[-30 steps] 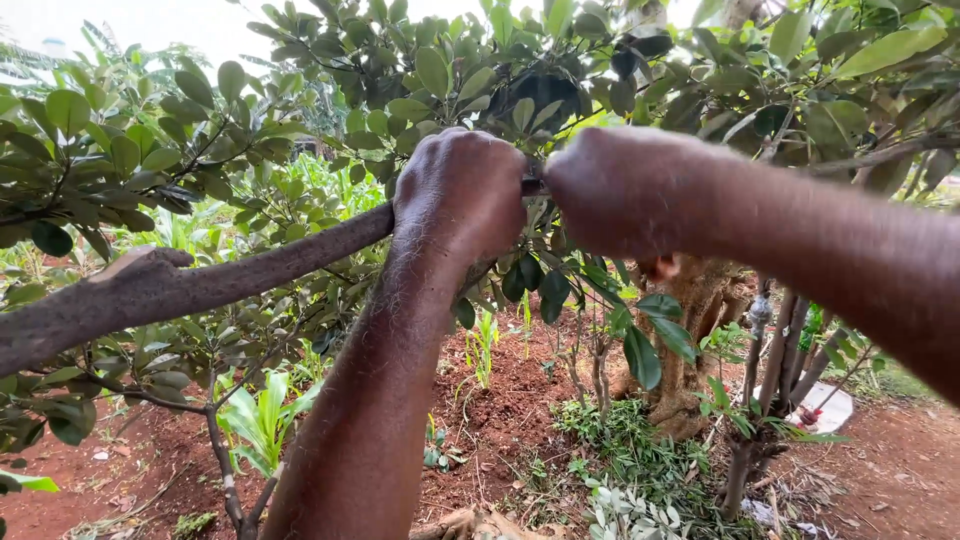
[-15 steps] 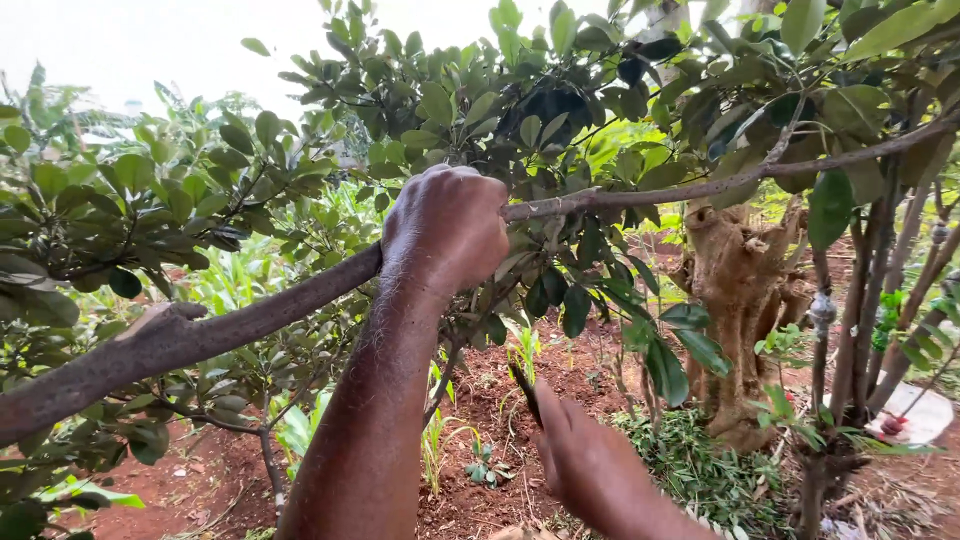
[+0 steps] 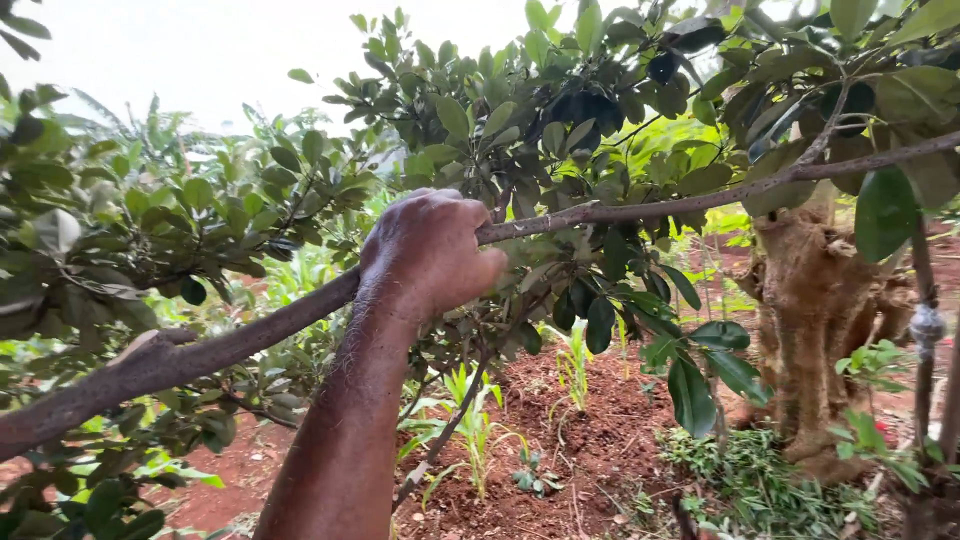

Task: The person uses a knife to make precise cuts on a tree branch, preparing the surface for grafting. They carefully shave the bark and wood to create a smooth area, then insert a small graft piece into the cut.

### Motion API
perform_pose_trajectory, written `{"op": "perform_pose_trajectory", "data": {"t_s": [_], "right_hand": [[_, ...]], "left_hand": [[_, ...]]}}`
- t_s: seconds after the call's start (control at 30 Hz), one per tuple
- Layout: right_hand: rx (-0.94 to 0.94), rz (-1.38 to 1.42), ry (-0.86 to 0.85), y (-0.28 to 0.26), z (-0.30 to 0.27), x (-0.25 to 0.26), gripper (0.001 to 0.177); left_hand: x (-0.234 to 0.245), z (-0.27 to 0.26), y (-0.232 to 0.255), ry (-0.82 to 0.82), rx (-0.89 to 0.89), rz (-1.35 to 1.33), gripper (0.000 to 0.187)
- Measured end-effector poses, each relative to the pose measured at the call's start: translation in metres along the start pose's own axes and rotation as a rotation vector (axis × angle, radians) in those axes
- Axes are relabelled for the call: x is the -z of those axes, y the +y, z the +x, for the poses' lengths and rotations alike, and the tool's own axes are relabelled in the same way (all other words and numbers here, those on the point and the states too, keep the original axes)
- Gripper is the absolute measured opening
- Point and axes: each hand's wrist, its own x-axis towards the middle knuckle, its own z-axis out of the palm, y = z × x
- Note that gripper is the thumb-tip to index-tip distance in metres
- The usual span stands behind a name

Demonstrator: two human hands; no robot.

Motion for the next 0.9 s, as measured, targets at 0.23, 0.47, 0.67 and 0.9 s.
{"op": "perform_pose_trajectory", "data": {"t_s": [0.23, 0.47, 0.67, 0.9], "right_hand": [[0.577, -0.635, 0.365, -0.198, -0.091, 0.113, 0.011], [0.876, -1.197, 0.673, -0.308, -0.102, 0.141, 0.01], [0.94, -1.251, 0.771, -0.322, -0.099, 0.129, 0.037], [0.964, -1.218, 0.75, -0.324, -0.086, 0.117, 0.041]], "left_hand": [[-0.016, 0.01, -0.005, -0.019, 0.032, 0.147, 0.05], [-0.013, 0.008, 0.002, -0.017, 0.078, 0.164, 0.064], [-0.016, 0.007, 0.002, 0.001, 0.103, 0.179, 0.074], [-0.02, 0.008, 0.002, 0.025, 0.079, 0.231, 0.082]]}}
